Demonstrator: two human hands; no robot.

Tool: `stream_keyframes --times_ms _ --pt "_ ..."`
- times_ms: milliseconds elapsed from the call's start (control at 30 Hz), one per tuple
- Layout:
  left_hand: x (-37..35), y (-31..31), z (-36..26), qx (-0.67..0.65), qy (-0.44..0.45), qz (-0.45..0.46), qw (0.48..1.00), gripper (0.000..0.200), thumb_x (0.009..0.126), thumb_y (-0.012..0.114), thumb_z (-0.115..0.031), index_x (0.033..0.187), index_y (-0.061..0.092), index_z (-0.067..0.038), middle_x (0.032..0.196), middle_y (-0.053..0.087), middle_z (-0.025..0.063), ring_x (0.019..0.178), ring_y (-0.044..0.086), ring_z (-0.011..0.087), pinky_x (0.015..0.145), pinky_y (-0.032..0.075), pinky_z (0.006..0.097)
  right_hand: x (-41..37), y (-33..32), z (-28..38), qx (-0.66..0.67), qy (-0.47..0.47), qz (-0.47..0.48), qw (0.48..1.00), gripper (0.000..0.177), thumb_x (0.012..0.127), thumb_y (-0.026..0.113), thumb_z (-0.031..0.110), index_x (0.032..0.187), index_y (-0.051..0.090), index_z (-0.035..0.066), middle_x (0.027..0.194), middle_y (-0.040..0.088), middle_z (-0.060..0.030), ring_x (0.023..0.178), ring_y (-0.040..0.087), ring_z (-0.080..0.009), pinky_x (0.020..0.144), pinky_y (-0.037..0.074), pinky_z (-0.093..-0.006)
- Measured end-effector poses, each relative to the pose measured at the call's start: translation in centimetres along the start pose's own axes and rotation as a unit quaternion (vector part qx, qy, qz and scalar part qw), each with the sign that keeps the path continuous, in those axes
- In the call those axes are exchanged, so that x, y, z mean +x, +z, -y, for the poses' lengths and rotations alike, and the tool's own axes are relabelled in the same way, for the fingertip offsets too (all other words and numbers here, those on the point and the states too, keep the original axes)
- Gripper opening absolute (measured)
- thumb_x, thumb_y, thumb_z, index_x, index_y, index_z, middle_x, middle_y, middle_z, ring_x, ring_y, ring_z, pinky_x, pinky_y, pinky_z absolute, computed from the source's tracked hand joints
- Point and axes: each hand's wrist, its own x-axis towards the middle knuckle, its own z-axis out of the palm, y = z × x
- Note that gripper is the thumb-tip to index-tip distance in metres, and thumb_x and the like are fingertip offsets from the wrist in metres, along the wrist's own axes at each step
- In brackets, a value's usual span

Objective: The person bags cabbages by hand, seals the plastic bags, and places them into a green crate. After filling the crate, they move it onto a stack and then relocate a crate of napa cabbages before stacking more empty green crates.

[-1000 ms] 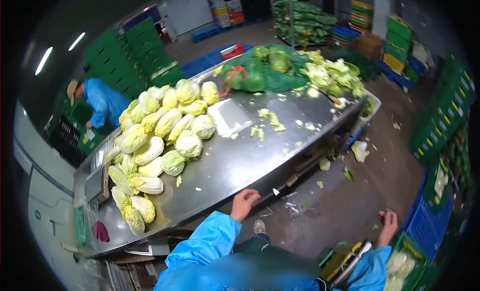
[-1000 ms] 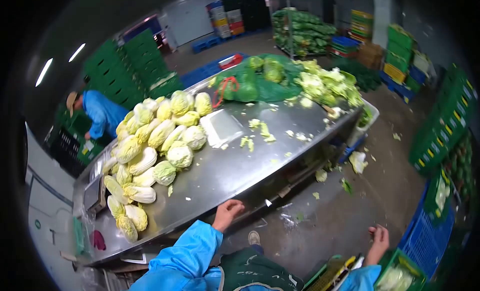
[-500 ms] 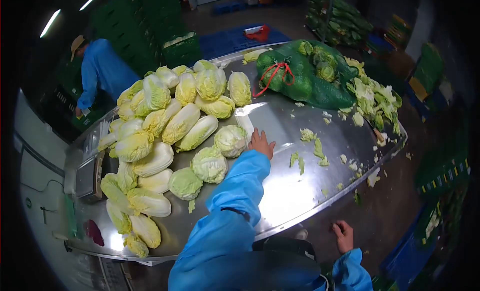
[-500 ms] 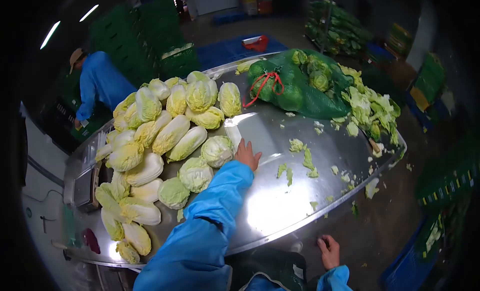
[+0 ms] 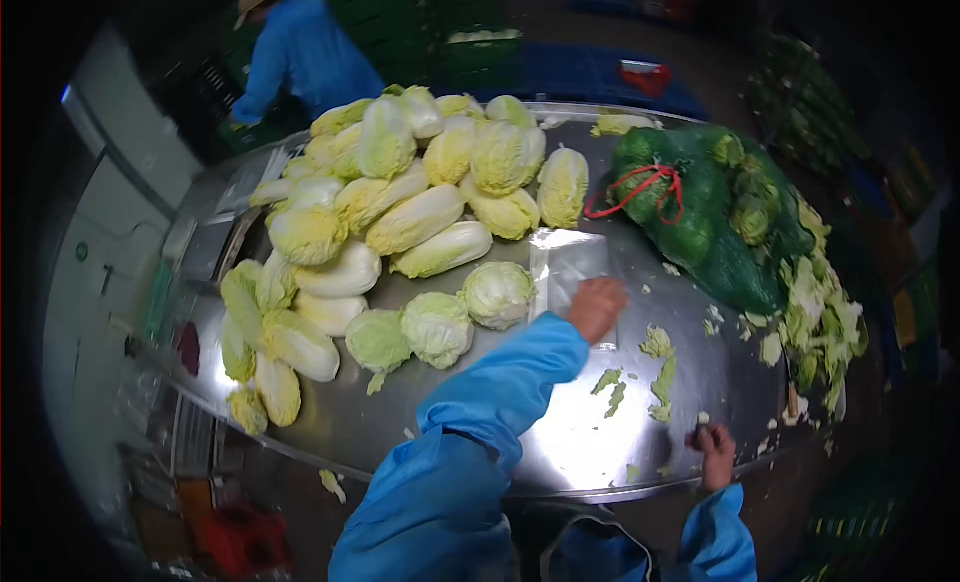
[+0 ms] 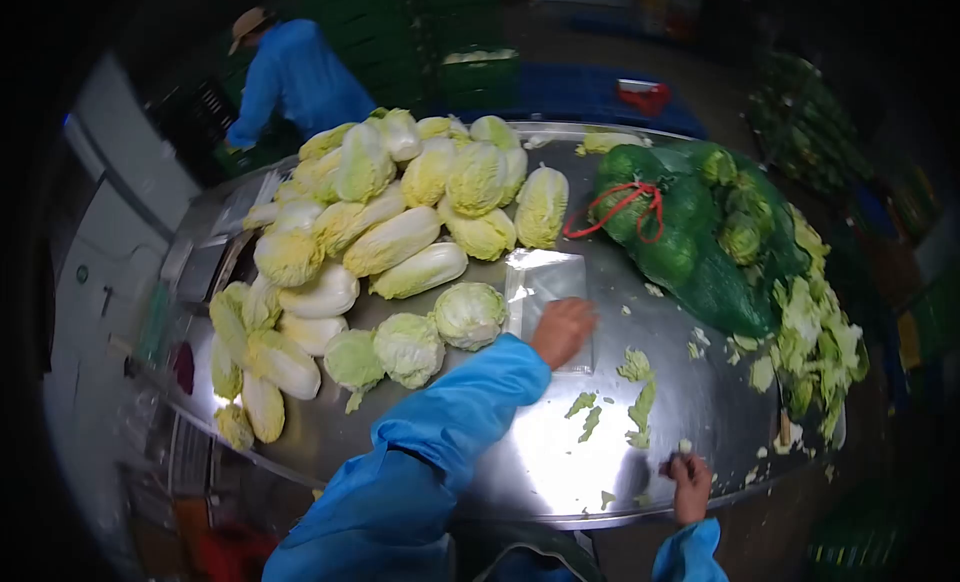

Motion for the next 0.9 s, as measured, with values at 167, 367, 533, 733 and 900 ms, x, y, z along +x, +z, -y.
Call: stream_keyframes --times_ms 167,367,533,733,900 --pt "1.7 1.8 -6.8 0.018 0.074 0.053 0.996 0.011 0.067 0.056 -0.011 0.078 0.06 -0.008 0.086 0.057 0.0057 0.091 0.052 0.0223 0.081 0.039 0.0353 11.8 5.0 5.7 0.097 -0.041 0.066 0.992 0.04 0.087 0.053 0.022 0.122 0.043 0.007 0.11 0.054 -0.0085 0.09 0.055 -0.0165 0.073 0.046 -0.0297" --pt "-0.4 5.2 -7.5 -0.015 0.026 0.047 0.998 0.015 0.068 0.057 -0.011 0.083 0.058 -0.008 0.086 0.055 0.0046 0.088 0.052 0.0229 0.083 0.038 0.0355 23.7 11.2 -2.4 0.248 0.11 0.187 0.944 0.024 0.085 0.054 0.023 0.1 0.055 0.004 0.089 0.059 -0.0068 0.081 0.057 -0.0152 0.068 0.045 -0.0282" --pt "-1.5 2.9 -8.5 -0.119 0.008 0.023 0.993 0.016 0.072 0.061 -0.009 0.088 0.059 -0.009 0.089 0.056 0.006 0.089 0.052 0.0235 0.084 0.037 0.0362 22.5 10.7 -1.4 0.162 0.106 0.22 0.956 0.032 0.079 0.065 0.021 0.099 0.055 -0.001 0.085 0.058 -0.01 0.077 0.056 -0.0162 0.068 0.046 -0.0269" --pt "-2.3 3.5 -7.5 -0.123 -0.053 0.03 0.991 0.021 0.072 0.065 -0.012 0.092 0.059 -0.007 0.093 0.057 0.0089 0.088 0.054 0.0266 0.083 0.039 0.037 23.5 13.3 -3.2 -0.029 -0.042 0.242 0.969 0.052 0.077 0.066 0.037 0.109 0.053 -0.003 0.098 0.055 -0.0183 0.091 0.055 -0.0252 0.077 0.045 -0.0312" --pt "-5.7 3.2 -3.1 -0.133 -0.372 -0.14 0.908 0.023 0.077 0.057 -0.011 0.098 0.057 -0.001 0.096 0.057 0.0166 0.09 0.054 0.035 0.083 0.042 0.0394 19.6 13.9 0.1 -0.358 -0.213 0.144 0.897 0.065 0.069 0.069 0.048 0.116 0.051 0.006 0.109 0.047 -0.0176 0.101 0.046 -0.0324 0.083 0.038 -0.0448"
